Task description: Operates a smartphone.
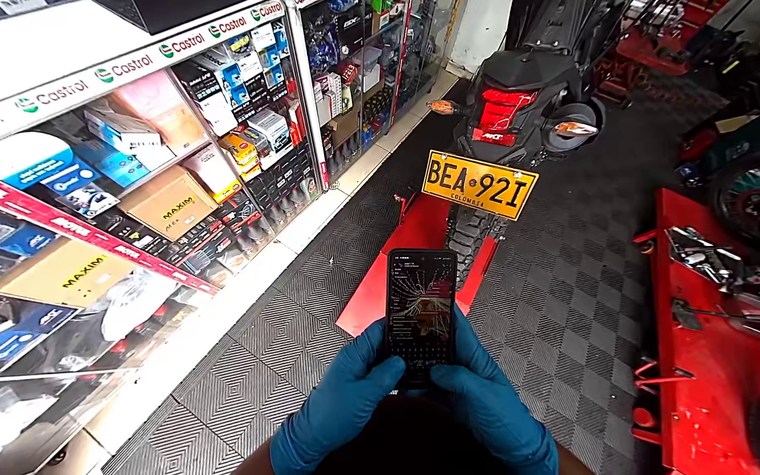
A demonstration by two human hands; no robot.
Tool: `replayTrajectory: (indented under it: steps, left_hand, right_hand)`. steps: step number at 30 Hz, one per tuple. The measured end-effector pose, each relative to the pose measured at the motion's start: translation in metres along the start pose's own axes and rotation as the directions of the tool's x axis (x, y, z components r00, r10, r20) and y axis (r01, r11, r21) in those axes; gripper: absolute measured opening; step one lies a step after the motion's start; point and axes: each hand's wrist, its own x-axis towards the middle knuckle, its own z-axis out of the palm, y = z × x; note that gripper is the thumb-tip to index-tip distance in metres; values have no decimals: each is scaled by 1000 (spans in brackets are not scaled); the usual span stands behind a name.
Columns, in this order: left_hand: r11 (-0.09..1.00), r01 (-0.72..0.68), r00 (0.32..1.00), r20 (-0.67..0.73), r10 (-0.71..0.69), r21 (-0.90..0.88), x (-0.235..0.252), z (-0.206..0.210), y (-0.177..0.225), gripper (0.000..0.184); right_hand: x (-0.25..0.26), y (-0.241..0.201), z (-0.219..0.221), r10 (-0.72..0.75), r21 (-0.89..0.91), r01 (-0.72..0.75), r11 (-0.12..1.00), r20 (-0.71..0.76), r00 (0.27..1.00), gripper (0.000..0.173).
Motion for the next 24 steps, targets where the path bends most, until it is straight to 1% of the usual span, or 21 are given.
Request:
replayTrajectory:
  steps: [8, 15, 24]
  left_hand:
    - [1000, -1, 1000, 6, 1, -8, -2, -1, -2, 38]
    - [1000, 19, 1000, -7, -18, 15, -2, 0, -1, 40]
    - [1000, 6, 1000, -14, -6, 9, -1, 2, -2, 36]
  right_hand:
    - [-1, 2, -3, 8, 22, -8, 1000, 12, 1000, 75]
    - [-2, 2, -5, 4, 22, -5, 1000, 43, 999, 78]
    - [-3, 2, -5, 3, 22, -3, 1000, 30, 1000, 78]
